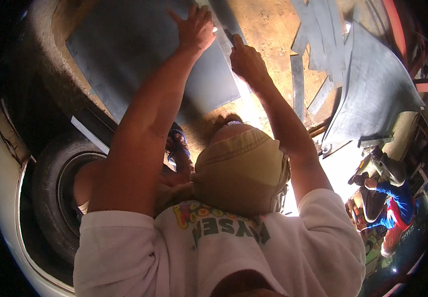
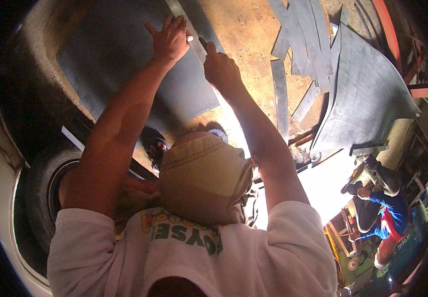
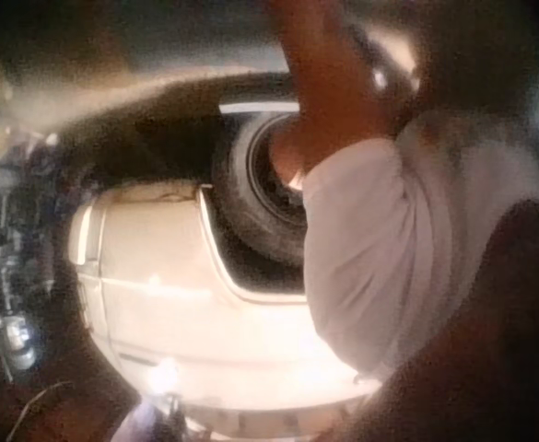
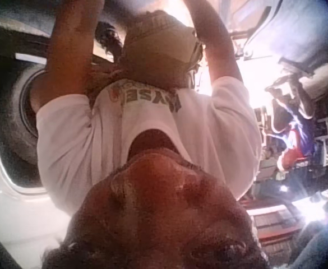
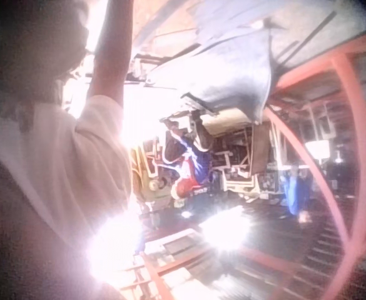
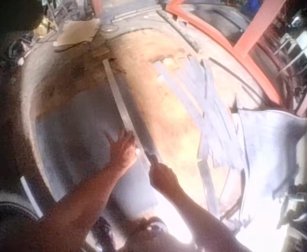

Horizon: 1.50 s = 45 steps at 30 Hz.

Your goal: The person sits on the floor and uses a utility knife to cut a large sheet of gray material. They repeatedly align the sheet, score it, and fold it to create straight cuts.

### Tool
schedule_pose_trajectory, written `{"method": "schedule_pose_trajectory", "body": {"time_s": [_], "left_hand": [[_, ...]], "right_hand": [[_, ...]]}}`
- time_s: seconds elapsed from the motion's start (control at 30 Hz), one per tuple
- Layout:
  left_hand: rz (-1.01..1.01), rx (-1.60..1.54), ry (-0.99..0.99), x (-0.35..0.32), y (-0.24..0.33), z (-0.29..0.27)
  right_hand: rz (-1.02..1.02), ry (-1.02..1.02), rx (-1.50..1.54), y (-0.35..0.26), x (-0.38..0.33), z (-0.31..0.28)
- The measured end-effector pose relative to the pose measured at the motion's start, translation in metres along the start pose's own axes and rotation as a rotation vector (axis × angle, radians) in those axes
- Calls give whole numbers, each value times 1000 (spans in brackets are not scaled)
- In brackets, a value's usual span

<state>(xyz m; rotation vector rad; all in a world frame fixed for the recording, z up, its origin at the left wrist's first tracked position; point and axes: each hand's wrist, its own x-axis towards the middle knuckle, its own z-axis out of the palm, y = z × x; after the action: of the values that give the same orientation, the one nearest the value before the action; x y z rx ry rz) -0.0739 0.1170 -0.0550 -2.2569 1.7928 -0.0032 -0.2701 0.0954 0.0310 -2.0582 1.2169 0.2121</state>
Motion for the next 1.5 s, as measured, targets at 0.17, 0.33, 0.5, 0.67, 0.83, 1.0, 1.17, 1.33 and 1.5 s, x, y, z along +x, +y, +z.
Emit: {"method": "schedule_pose_trajectory", "body": {"time_s": [0.17, 0.33, 0.5, 0.67, 0.83, 1.0, 1.17, 1.33, 1.5], "left_hand": [[11, -134, -187, -21, 32, -55], [-1, -111, -282, -22, 36, -53], [-39, -231, -146, -22, 46, -38], [0, -143, -101, -22, 50, -34], [-16, -200, -15, -27, 45, -24], [-34, -211, -190, -33, 48, -60], [-13, -176, -308, -45, 58, -76], [-52, -172, -353, -47, 68, -81], [-61, -185, -362, -46, 73, -72]], "right_hand": [[-33, 61, -3, 19, -4, 3], [-47, 31, -18, 13, -3, 3], [-34, 26, 5, 28, -3, 10], [14, 17, 2, 37, -37, 12], [96, -98, 50, 48, -95, 12], [41, -44, 13, 54, -100, 16], [37, -55, -11, 61, -96, 19], [28, -54, 4, 58, -95, 20], [24, -68, 35, 60, -95, 16]]}}
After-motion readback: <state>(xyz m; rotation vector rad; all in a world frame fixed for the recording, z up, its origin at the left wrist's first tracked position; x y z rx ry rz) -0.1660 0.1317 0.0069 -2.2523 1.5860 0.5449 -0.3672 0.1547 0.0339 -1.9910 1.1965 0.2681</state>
